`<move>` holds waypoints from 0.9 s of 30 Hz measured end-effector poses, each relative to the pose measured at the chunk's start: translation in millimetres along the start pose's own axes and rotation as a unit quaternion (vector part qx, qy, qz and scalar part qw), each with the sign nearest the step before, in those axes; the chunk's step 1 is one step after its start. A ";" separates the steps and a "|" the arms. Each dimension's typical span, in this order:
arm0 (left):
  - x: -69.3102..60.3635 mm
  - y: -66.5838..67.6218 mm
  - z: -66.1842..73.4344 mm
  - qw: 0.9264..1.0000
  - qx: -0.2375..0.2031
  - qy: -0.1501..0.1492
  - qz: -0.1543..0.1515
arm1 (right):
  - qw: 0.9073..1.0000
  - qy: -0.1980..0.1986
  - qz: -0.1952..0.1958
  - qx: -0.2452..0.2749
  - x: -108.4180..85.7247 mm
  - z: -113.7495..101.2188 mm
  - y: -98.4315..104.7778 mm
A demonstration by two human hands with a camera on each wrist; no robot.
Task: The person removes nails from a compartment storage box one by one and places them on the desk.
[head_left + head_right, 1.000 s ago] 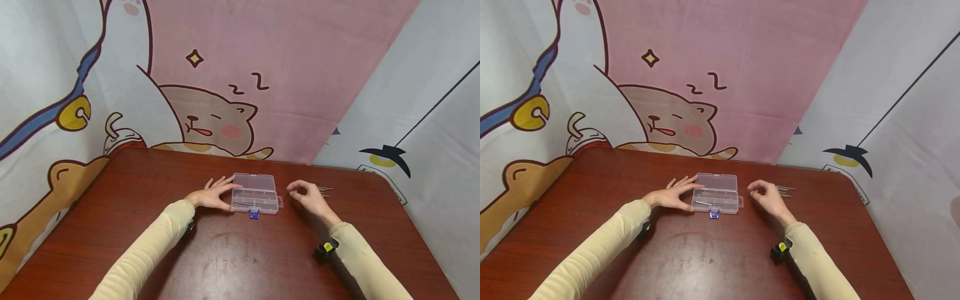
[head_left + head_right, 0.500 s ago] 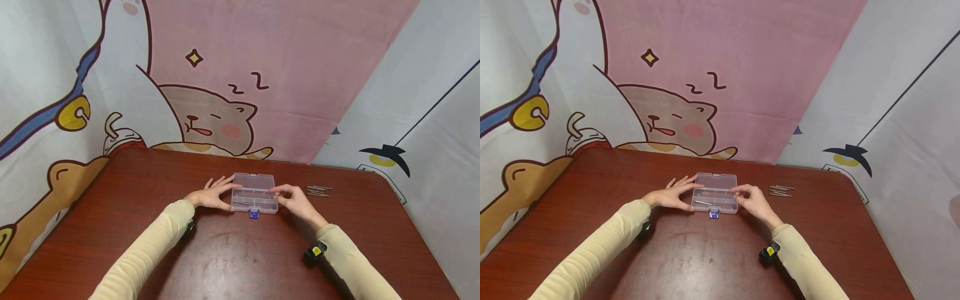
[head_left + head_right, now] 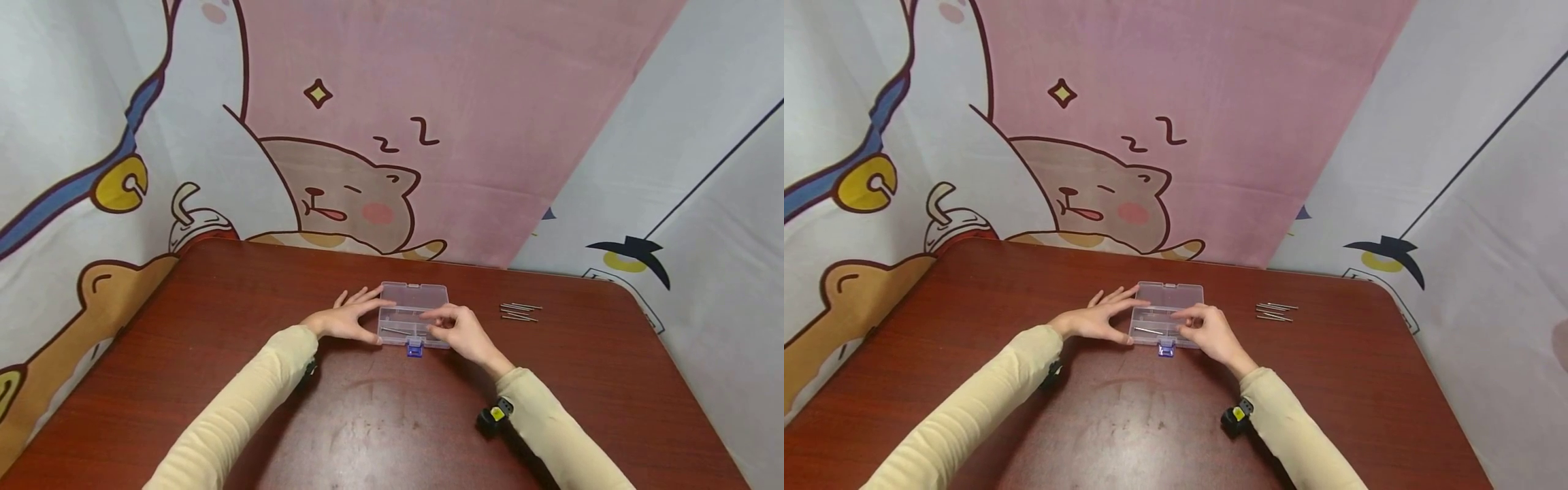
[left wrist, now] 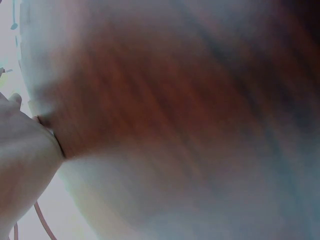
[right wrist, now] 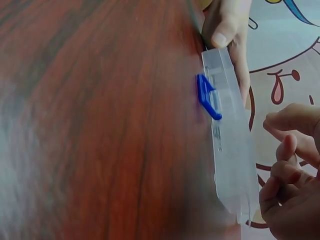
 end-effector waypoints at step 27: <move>-0.8 -0.7 2.0 1.000 0.002 -0.001 -0.006 | 0.997 0.018 0.003 -0.080 13.7 -25.5 -36.4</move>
Point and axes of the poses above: each hand's wrist, its own x-axis towards the middle knuckle, its own y-axis out of the back of the hand, z = x × y, the point moved 9 cm from there along x, towards the middle knuckle, and after that the axes turned 6 degrees about -x, right-handed, at the moved point
